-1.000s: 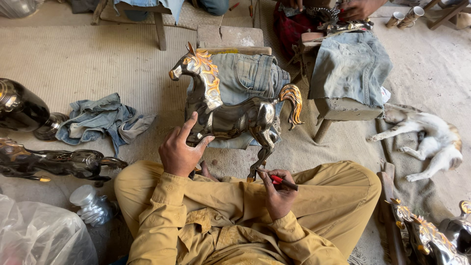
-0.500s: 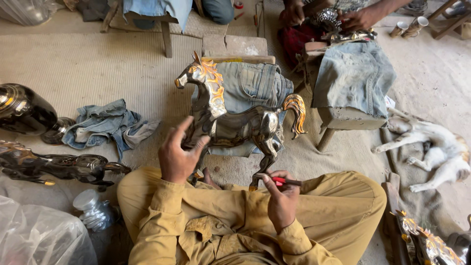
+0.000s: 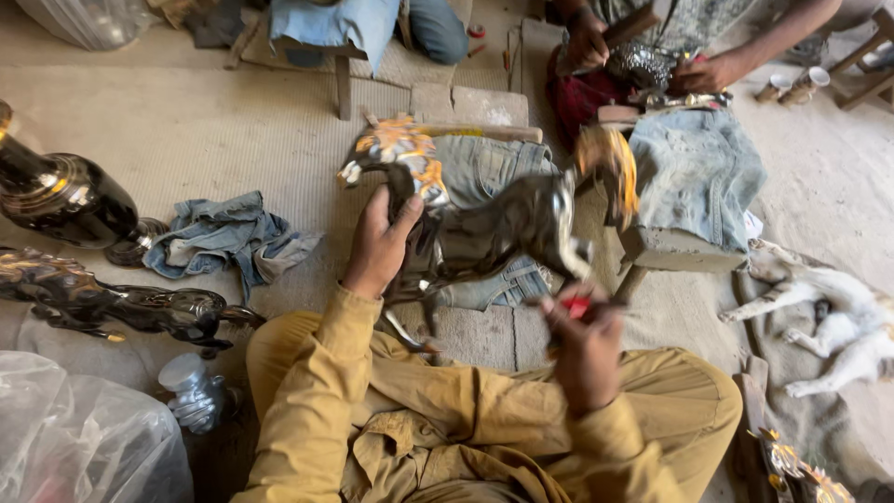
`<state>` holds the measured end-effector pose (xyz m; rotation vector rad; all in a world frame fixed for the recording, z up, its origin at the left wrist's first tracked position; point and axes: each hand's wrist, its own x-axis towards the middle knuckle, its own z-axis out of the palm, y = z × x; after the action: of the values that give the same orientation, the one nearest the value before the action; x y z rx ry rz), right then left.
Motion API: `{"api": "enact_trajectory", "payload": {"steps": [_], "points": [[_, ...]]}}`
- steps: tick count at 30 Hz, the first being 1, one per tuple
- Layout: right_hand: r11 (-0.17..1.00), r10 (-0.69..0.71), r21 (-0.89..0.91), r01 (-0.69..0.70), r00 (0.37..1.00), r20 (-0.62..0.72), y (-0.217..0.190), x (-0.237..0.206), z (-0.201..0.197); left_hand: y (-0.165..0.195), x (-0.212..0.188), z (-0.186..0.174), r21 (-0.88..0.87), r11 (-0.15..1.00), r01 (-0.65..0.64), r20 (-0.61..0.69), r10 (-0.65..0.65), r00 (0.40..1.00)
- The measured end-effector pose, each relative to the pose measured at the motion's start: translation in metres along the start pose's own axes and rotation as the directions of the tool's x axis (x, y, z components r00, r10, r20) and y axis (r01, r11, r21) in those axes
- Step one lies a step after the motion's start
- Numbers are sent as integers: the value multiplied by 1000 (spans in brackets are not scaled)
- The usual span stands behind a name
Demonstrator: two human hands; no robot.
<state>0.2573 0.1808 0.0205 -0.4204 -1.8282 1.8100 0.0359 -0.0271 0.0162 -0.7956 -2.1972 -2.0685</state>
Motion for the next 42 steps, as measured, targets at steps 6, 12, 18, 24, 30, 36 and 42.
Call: {"api": "enact_trajectory", "payload": {"steps": [6,12,18,24,30,36,42], "points": [[988,-71,-110,111,946,315,-57,145,-31,-6,-78,36,-421,869,258,37,-268,963],[925,14,-322,204,825,564,-55,233,14,5,-140,87,-421,643,640,289,-574,766],[951,64,-240,194,638,767,-47,260,31,47,-140,52,-90,965,247,589,-148,794],[930,113,-300,213,609,785,-37,258,49,17,31,20,756,603,-254,-126,515,848],[909,-220,-139,392,736,640,-53,227,48,-36,59,12,680,730,-66,-73,157,985],[931,-358,95,354,933,28,-26,114,53,-42,33,9,693,720,-19,-142,163,976],[953,-198,184,241,955,-221,10,98,86,-25,26,10,719,695,-12,-166,188,968]]}}
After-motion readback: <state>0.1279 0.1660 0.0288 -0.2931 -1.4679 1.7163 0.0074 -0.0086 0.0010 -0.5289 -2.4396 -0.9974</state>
